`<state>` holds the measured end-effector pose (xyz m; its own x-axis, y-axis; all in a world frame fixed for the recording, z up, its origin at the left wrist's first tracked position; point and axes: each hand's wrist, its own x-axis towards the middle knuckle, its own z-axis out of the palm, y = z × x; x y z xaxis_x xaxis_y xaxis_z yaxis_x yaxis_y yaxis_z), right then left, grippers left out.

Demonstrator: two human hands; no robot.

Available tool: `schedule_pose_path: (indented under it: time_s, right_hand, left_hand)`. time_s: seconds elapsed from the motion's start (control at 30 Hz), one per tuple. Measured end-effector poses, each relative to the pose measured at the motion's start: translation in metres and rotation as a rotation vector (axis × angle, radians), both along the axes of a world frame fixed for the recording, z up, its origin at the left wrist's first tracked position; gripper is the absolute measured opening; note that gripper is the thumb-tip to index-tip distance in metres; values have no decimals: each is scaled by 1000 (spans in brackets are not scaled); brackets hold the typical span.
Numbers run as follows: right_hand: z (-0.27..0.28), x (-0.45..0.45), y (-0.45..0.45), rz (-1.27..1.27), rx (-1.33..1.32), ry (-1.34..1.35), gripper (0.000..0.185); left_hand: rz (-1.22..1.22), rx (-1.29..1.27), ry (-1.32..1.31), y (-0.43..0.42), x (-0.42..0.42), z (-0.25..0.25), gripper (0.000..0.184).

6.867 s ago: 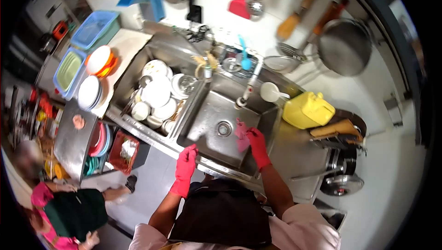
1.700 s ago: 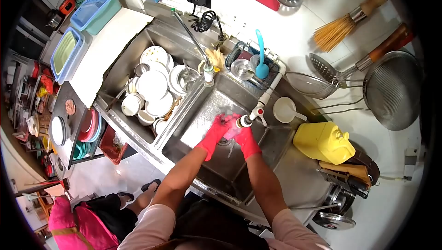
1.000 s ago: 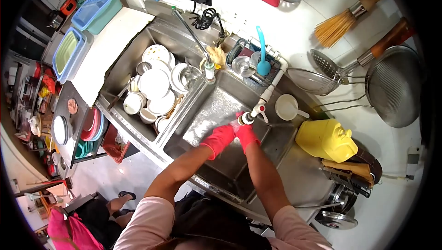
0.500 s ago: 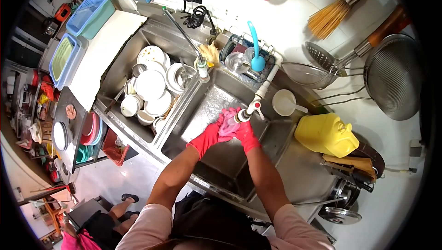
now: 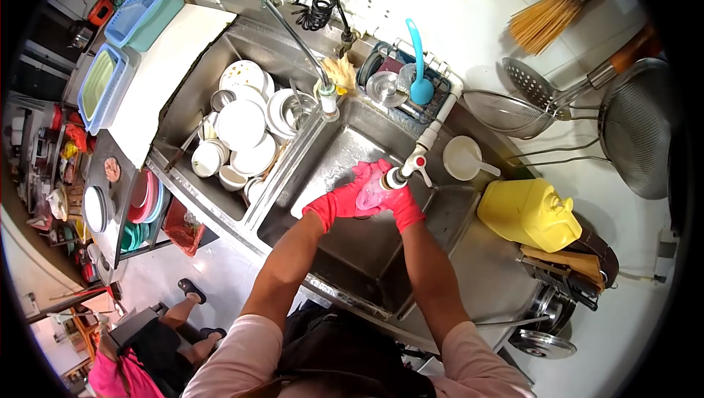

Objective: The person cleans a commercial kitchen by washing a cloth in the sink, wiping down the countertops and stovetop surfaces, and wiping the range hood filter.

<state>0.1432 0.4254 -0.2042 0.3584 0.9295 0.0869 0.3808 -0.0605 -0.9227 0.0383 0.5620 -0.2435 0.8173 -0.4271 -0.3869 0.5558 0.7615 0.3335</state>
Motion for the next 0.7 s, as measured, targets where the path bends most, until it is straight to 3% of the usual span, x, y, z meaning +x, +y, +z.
schedule_pose_path:
  time_s: [0.03,0.07,0.13,0.2,0.3,0.4,0.43,0.53,0.67,0.7]
  right_hand:
    - [10,6,-2,95,-170,-472,41]
    - [-1,8,-5,60,-58,-25,44]
    - [-42,9,-12,-17,171,870,49]
    - [-47,9,-12,-13,123,677,55]
    - [-35,7,-8,-34,38,694,45]
    - [-46,-2,-11,-207,-88,840,41]
    - [-46,-6,-15,-235,-121,867,43]
    - [-39,-16,-22,-316,-153,958,46]
    - [-22,-21,-15,-359,3,1151,52]
    - [-15,-22,-13,-340,51,1198,53]
  left_hand:
    - [38,275,-240,-4,-1,-28,75]
    - [77,549,-479,-10,-2,-65,72]
    - [169,488,-458,-17,-3,-60,66]
    - [247,-177,70,-17,-2,25,59]
    - [142,-201,112,-20,-7,8,47]
    - [-98,-47,188,-10,-10,-6,41]
    - [-418,159,175,3,-7,-2,36]
    - [-350,148,7,-13,-20,-1,25]
    - [-427,525,87,-17,-7,3,29]
    - [-390,489,108,-14,-8,6,32]
